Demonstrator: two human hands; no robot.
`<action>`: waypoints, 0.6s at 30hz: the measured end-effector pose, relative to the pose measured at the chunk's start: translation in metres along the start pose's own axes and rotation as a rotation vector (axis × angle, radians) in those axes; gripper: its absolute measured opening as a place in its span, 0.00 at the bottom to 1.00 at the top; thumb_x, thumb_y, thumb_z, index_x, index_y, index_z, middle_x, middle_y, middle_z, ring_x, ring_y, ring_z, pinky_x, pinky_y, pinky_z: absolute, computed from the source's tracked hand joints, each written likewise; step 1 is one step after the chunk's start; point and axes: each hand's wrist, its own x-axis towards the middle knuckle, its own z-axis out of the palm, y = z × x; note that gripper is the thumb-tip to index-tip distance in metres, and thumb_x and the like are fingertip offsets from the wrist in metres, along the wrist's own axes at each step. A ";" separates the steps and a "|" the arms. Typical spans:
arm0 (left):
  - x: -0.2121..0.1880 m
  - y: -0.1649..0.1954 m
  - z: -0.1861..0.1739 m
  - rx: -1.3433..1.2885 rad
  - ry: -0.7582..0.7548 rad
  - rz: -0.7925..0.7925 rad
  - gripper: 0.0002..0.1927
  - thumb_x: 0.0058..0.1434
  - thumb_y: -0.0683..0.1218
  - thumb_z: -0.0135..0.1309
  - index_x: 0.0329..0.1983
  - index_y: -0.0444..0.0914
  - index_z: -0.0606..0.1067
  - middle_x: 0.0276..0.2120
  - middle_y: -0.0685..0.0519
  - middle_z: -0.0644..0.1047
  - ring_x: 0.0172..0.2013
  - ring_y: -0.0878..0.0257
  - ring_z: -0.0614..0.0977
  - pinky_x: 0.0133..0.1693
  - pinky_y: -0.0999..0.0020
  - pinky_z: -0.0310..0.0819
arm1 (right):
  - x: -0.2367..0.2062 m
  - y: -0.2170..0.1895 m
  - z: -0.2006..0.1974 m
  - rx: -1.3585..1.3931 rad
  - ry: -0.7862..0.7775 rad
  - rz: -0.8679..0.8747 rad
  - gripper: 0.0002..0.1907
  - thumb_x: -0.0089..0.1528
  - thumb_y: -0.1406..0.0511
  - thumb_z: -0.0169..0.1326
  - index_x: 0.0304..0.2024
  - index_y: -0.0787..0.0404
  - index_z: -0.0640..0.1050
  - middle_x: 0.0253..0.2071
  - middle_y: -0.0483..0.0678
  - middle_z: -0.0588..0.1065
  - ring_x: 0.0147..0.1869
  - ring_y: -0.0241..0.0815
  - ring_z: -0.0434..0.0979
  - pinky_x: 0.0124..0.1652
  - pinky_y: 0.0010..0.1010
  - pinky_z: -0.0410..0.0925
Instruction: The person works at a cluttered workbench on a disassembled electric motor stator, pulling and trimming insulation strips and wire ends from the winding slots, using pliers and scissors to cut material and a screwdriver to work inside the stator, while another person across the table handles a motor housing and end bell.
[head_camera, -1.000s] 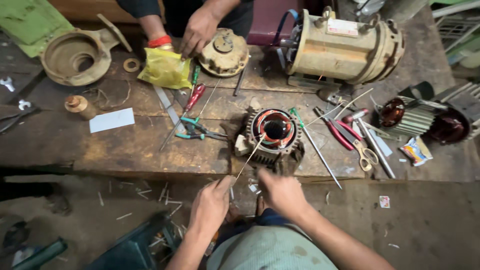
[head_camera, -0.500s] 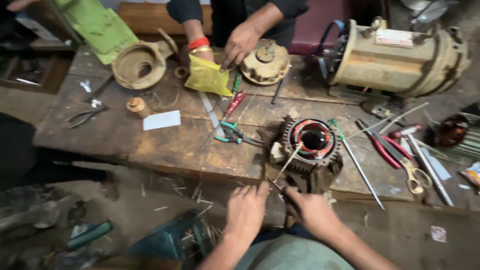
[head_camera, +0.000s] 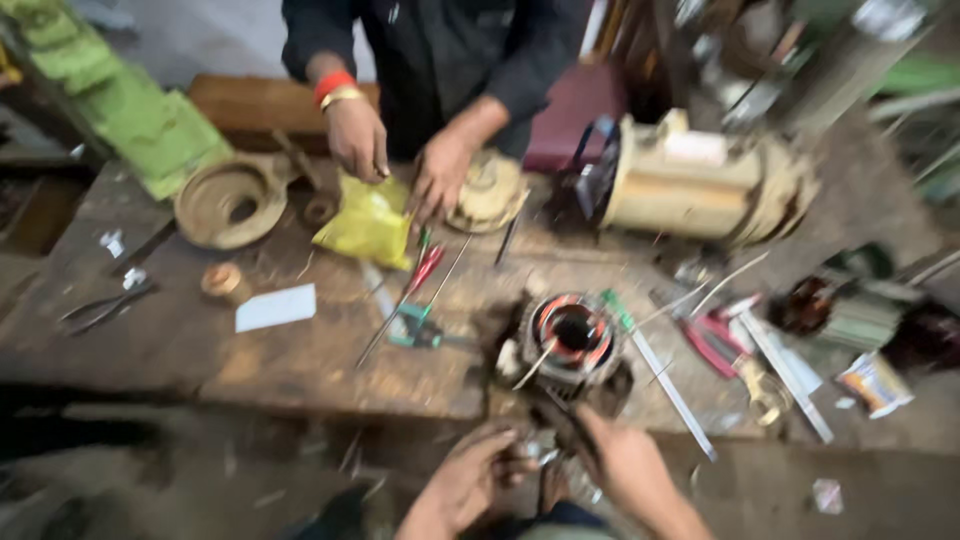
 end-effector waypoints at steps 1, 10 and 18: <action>0.001 0.003 -0.002 0.028 0.050 0.042 0.07 0.68 0.45 0.54 0.48 0.43 0.76 0.33 0.51 0.84 0.31 0.59 0.85 0.29 0.65 0.76 | 0.001 0.000 -0.004 0.003 0.030 -0.025 0.19 0.57 0.62 0.58 0.49 0.60 0.73 0.29 0.59 0.77 0.31 0.64 0.78 0.29 0.52 0.70; -0.049 0.006 -0.020 1.086 0.364 0.425 0.18 0.58 0.39 0.51 0.50 0.48 0.78 0.37 0.45 0.82 0.37 0.42 0.83 0.36 0.49 0.79 | 0.014 -0.034 0.017 -0.069 -0.245 -0.149 0.22 0.59 0.64 0.59 0.56 0.59 0.72 0.32 0.57 0.78 0.30 0.63 0.78 0.29 0.54 0.69; -0.054 0.017 -0.008 1.185 0.422 0.561 0.22 0.50 0.36 0.51 0.49 0.42 0.78 0.40 0.45 0.82 0.39 0.44 0.84 0.39 0.50 0.79 | 0.017 -0.013 0.024 -0.104 -0.289 -0.073 0.16 0.60 0.61 0.57 0.50 0.54 0.75 0.28 0.58 0.78 0.31 0.62 0.79 0.30 0.54 0.70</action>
